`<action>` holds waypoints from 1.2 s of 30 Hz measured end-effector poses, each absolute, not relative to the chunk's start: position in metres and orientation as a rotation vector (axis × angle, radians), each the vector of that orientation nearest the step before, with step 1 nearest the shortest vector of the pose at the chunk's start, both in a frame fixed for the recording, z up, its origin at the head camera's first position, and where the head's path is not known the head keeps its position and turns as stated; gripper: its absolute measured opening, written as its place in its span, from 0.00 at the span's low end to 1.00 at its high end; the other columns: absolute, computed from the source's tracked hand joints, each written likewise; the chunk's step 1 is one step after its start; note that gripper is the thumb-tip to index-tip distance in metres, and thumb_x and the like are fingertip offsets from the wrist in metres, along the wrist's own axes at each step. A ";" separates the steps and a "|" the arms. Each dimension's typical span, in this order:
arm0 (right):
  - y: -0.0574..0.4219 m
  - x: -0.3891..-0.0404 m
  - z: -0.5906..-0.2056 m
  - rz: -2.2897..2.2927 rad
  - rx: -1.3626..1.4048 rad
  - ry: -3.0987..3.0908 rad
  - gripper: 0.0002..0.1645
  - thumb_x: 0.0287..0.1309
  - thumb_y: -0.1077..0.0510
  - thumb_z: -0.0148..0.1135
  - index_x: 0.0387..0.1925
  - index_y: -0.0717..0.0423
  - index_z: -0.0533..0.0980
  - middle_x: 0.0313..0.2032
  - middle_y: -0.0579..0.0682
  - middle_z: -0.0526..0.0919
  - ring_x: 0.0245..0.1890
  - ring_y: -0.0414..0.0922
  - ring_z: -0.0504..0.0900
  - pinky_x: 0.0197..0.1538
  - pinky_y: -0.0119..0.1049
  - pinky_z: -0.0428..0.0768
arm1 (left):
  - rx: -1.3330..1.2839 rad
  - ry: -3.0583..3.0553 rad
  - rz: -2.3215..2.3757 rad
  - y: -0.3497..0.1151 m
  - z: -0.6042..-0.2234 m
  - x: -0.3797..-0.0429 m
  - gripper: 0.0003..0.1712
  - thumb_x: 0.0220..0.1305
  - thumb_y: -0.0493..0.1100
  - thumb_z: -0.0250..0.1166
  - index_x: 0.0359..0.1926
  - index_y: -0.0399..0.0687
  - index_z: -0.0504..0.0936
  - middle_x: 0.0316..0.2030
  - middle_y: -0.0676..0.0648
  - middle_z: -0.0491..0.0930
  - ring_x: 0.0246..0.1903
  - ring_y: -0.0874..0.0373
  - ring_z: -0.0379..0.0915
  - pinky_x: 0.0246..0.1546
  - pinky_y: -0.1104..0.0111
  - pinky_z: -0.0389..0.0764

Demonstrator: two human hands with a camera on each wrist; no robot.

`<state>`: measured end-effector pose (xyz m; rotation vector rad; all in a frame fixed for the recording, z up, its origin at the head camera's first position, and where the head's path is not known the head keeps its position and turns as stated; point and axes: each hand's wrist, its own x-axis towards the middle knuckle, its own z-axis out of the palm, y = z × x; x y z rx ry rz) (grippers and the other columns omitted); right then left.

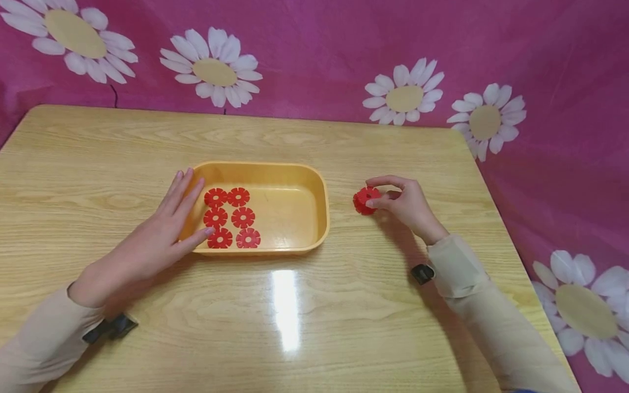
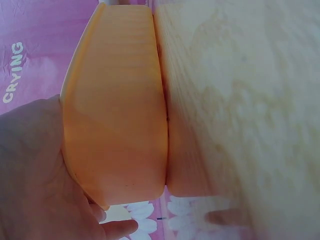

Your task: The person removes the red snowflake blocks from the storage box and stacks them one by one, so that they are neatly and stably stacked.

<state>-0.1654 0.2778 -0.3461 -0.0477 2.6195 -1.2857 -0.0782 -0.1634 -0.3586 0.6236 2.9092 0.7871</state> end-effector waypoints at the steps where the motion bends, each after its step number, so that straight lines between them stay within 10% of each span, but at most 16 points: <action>1: 0.279 -0.165 -0.348 -1.266 -0.053 2.632 0.29 0.55 0.60 0.72 0.59 0.58 0.77 0.57 0.59 0.77 0.30 0.41 0.79 0.30 0.28 0.78 | 0.624 2.907 0.788 -0.163 -0.358 -0.078 0.54 0.68 0.61 0.57 0.78 0.51 0.32 0.76 0.51 0.20 0.74 0.53 0.17 0.60 0.38 0.62; 16: 0.263 -0.161 -0.338 -1.349 -0.213 2.662 0.22 0.56 0.56 0.72 0.53 0.52 0.80 0.50 0.52 0.81 0.26 0.49 0.78 0.31 0.32 0.80 | 0.647 2.914 0.779 -0.163 -0.357 -0.078 0.54 0.69 0.61 0.57 0.78 0.49 0.32 0.76 0.50 0.20 0.74 0.50 0.18 0.61 0.38 0.62; 36: 0.097 -0.155 -0.343 -1.386 -0.867 1.955 0.21 0.52 0.74 0.68 0.51 0.69 0.78 0.47 0.62 0.83 0.37 0.50 0.86 0.43 0.43 0.84 | 0.586 2.909 0.760 -0.163 -0.361 -0.078 0.55 0.67 0.63 0.57 0.78 0.52 0.32 0.75 0.53 0.19 0.74 0.55 0.16 0.59 0.38 0.64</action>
